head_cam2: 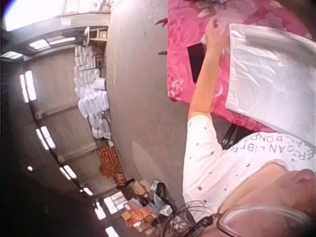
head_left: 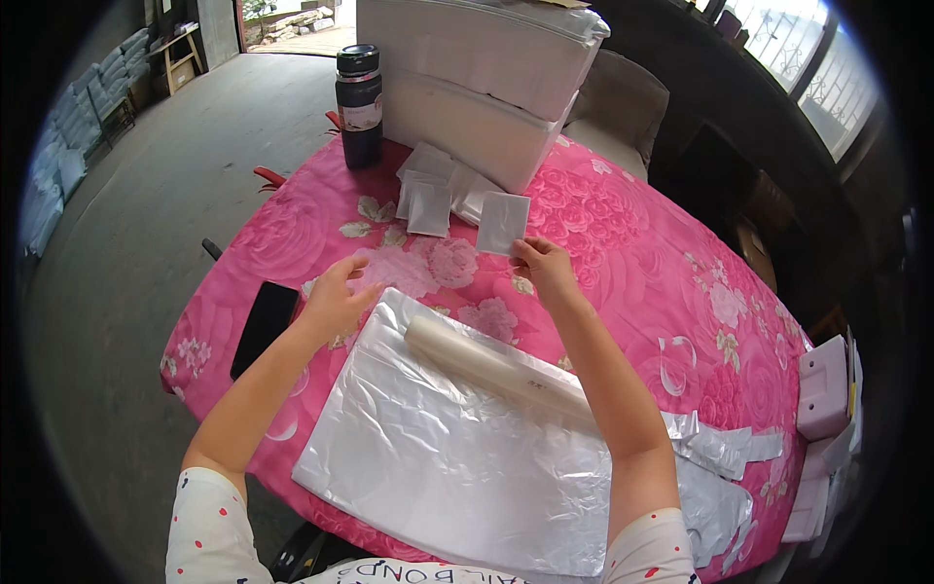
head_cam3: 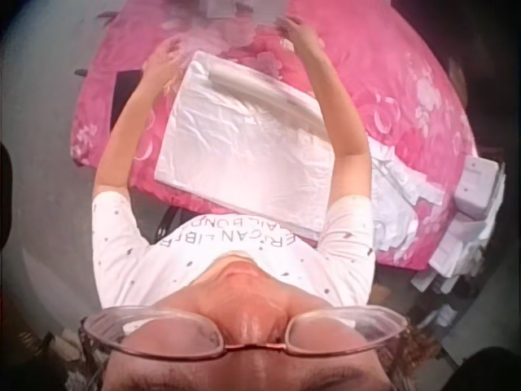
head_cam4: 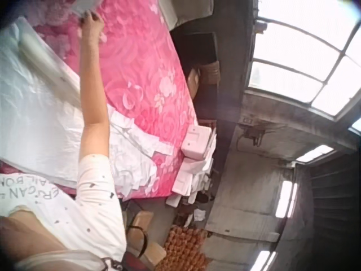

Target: The person repeatedly unrolls a roll of plastic wrap onto a silver sheet on a table, tears off a strip by hand, and places the strip on a stack of white packages. The person continues this cycle throughout the clip.

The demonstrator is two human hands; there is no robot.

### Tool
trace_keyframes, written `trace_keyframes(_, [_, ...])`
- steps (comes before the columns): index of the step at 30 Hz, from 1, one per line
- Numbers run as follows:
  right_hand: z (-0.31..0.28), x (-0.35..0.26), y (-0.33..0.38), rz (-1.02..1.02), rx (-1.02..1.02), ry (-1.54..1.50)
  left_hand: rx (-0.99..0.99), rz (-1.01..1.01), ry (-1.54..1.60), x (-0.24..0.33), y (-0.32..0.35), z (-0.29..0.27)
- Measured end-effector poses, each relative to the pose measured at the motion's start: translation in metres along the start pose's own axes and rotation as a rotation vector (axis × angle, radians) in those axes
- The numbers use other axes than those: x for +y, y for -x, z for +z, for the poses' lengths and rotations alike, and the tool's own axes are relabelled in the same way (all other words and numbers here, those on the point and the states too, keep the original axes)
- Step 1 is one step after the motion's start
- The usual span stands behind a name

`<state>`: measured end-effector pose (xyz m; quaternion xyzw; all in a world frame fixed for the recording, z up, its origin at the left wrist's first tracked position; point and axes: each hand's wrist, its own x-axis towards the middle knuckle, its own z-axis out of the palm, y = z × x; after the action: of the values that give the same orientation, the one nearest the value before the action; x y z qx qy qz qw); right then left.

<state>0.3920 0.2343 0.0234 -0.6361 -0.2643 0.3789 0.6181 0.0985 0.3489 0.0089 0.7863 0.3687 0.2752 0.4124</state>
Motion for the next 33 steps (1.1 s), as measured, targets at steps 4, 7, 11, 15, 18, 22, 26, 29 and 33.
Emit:
trace_keyframes(4, [0.001,0.008,-0.077,-0.006,0.079,-0.003,0.147,0.037,-0.185,-0.017,-0.075,0.034])
trace_keyframes(7, [0.016,0.005,-0.088,-0.064,0.157,0.214,0.208,-0.047,-0.219,-0.021,-0.113,0.055])
trace_keyframes(11, [0.013,0.02,-0.085,-0.274,0.249,0.872,0.223,-0.223,-0.29,-0.002,-0.144,0.071])
trace_keyframes(15, [0.026,0.028,-0.074,-0.415,0.303,1.051,0.258,-0.212,-0.309,-0.006,-0.152,0.072])
trace_keyframes(18, [0.024,0.038,-0.077,-0.715,0.296,1.167,0.289,-0.08,0.038,-0.025,-0.164,0.068])
trace_keyframes(22, [0.022,0.047,-0.083,-0.778,0.137,1.168,0.268,0.039,-0.006,0.005,-0.166,0.063])
trace_keyframes(26, [0.029,0.043,-0.096,-0.762,0.059,1.107,0.3,0.138,-0.192,0.012,-0.193,0.072])
trace_keyframes(29, [0.043,0.04,-0.102,-0.779,0.045,1.091,0.416,0.299,-0.362,-0.007,-0.225,0.078])
trace_keyframes(33, [0.065,0.031,-0.098,-0.782,0.181,1.211,0.312,0.155,-0.528,0.003,-0.234,0.079])
